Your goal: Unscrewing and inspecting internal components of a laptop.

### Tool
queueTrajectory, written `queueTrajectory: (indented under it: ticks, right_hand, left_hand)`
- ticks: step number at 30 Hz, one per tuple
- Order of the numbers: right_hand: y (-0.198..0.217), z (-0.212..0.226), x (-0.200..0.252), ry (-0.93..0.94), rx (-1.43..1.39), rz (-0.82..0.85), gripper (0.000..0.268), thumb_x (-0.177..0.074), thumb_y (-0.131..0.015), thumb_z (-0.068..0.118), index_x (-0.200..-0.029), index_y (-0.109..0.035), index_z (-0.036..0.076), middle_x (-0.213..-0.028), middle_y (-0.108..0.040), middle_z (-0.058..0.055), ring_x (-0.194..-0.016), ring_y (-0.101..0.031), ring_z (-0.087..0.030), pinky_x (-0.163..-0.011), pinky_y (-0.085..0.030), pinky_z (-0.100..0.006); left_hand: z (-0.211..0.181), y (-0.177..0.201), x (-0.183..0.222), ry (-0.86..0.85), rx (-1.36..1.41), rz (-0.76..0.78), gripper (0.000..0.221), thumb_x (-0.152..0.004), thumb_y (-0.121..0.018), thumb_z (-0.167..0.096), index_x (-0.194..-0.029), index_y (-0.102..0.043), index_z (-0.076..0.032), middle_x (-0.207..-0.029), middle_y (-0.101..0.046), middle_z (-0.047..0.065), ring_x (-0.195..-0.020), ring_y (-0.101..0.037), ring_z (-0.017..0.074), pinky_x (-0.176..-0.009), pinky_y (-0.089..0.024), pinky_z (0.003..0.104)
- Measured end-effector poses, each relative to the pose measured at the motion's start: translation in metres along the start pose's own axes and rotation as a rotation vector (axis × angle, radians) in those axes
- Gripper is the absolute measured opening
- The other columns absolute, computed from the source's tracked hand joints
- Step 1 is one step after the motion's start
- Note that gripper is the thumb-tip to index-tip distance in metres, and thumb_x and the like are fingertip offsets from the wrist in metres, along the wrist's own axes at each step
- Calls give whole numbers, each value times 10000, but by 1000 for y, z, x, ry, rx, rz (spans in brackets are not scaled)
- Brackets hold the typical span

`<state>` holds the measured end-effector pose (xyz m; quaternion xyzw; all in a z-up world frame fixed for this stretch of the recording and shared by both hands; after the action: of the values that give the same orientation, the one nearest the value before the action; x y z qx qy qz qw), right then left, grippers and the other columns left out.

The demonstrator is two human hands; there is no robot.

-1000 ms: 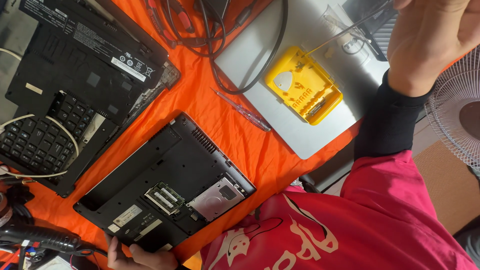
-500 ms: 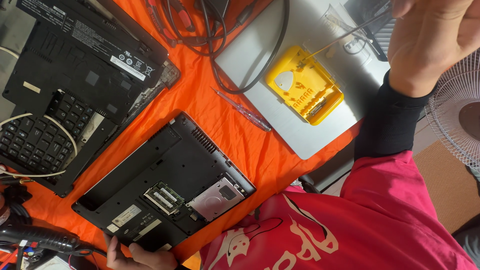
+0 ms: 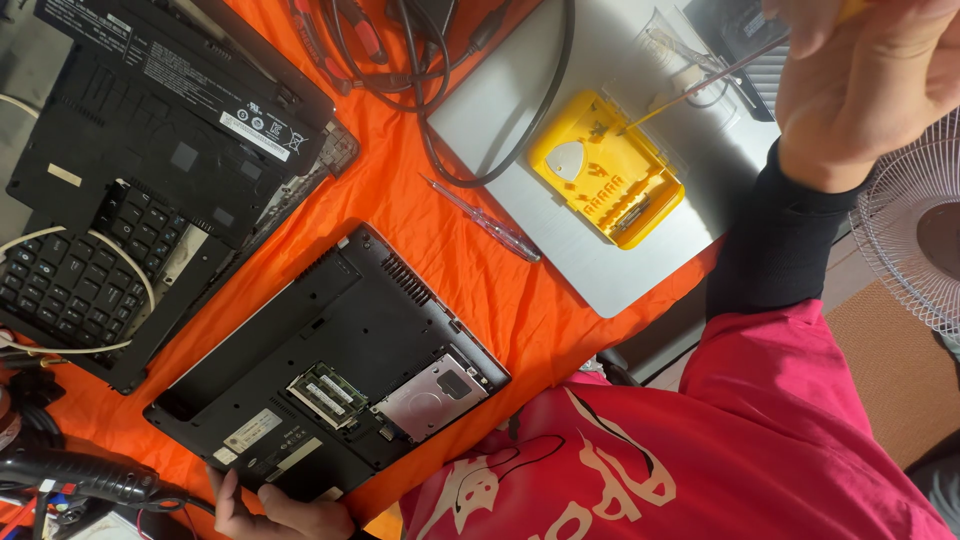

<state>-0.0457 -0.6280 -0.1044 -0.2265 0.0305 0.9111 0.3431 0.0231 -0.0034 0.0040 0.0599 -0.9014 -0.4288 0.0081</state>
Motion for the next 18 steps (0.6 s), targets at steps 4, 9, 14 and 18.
queueTrajectory:
  ticks: [4,9,14,18]
  right_hand:
    - [-10,27,-9,6,-1,17,209,-1256,-494,174,-1199,-555,-18,-932,-575,-154,-663,-527,-280,-621,-432,-369]
    - [-20,43,-4,14,-2,37,216,-1256,-493,194,-1223,-554,-10,-945,-576,-153,-664,-533,-284,-617,-437,-372]
    - [-38,52,-9,22,2,55,226,-1257,-492,215,-1248,-553,-2,-957,-578,-152,-665,-539,-288,-613,-441,-375]
    - [-58,63,-16,29,6,70,236,-1257,-492,231,-1267,-553,4,-967,-579,-151,-665,-544,-291,-611,-445,-378]
  left_hand:
    - [-3,1,-1,6,5,7,368,-1074,-342,-83,-1409,-345,70,-1599,-412,366,-1274,-653,401,-1008,-631,408]
    - [1,0,1,2,3,4,363,-1082,-337,-81,-1413,-347,65,-1596,-424,357,-1256,-662,392,-999,-634,403]
    - [3,1,2,6,-9,-9,338,-1094,-339,-68,-1403,-353,68,-1579,-436,347,-1258,-667,389,-997,-637,396]
    - [4,1,1,17,-16,-7,344,-1089,-343,-75,-1403,-356,65,-1573,-440,344,-1265,-678,387,-977,-619,393]
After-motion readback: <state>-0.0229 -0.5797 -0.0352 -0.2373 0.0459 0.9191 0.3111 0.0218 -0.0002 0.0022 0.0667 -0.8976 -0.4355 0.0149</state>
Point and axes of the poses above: each hand's wrist, its own x-axis away from the middle knuckle, its own y-axis out of the back of the hand, z = x × y, the point moved 2 cm from there along -x, towards the middle knuckle
